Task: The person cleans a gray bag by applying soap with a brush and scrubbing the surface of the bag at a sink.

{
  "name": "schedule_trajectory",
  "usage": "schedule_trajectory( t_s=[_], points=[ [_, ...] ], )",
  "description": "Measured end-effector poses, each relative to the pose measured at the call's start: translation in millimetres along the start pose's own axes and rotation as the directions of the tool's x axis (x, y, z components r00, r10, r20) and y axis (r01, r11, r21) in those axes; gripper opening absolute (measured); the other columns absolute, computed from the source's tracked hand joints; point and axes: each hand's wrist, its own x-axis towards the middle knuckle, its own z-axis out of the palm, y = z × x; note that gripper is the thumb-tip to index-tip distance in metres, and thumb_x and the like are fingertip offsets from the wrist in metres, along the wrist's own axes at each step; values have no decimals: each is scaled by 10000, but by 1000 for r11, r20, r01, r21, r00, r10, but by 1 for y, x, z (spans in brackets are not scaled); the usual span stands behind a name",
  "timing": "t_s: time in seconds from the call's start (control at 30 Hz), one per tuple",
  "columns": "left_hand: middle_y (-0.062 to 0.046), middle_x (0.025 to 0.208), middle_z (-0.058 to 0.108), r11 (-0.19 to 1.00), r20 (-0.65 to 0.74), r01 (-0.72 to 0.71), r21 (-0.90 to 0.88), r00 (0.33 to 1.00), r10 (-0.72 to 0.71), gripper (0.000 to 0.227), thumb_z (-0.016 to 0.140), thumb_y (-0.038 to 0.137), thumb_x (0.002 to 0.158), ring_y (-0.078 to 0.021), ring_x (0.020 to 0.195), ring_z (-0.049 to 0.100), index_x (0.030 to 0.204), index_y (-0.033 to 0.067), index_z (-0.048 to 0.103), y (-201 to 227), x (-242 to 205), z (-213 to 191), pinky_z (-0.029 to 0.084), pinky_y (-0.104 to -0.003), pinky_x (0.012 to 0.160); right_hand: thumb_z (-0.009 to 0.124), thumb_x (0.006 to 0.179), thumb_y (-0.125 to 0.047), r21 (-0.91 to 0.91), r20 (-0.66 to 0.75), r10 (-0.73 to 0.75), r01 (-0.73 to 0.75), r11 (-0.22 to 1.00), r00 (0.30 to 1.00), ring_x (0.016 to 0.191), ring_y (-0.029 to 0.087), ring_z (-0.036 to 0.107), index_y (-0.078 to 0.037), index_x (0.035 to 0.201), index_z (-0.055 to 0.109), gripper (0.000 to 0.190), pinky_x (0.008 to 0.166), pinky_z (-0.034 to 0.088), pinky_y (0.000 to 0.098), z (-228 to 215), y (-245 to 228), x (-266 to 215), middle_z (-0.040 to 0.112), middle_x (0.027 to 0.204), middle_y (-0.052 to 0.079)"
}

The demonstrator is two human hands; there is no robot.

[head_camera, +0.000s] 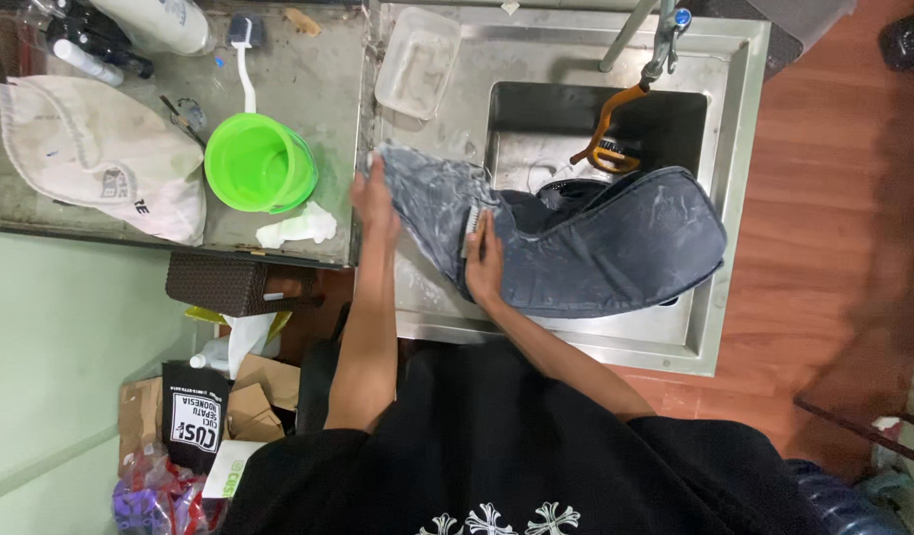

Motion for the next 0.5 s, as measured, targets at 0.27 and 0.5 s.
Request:
schedule_trajectory(
  t_s=[0.27,0.5],
  points=[
    [-82,1027,751,917,165,-332,-220,914,370,225,769,206,968,-122,936,672,1146,69,754,76,-34,-31,556,-325,935,453,1151,-406,364,174,17,-80,928,985,1555,483,138,-136,1696,126,691,1265,186,605,23,-38,-10,141,1709,276],
    [-127,1053,742,697,626,-697,169,622,471,276,778,88,919,-371,1018,723,1191,115,742,-6,-92,-37,552,-467,890,512,1127,-475,622,343,190,-374,688,920,1551,467,223,-338,1694,160,681,1186,377,609,52,80,4,107,1747,155]
  ],
)
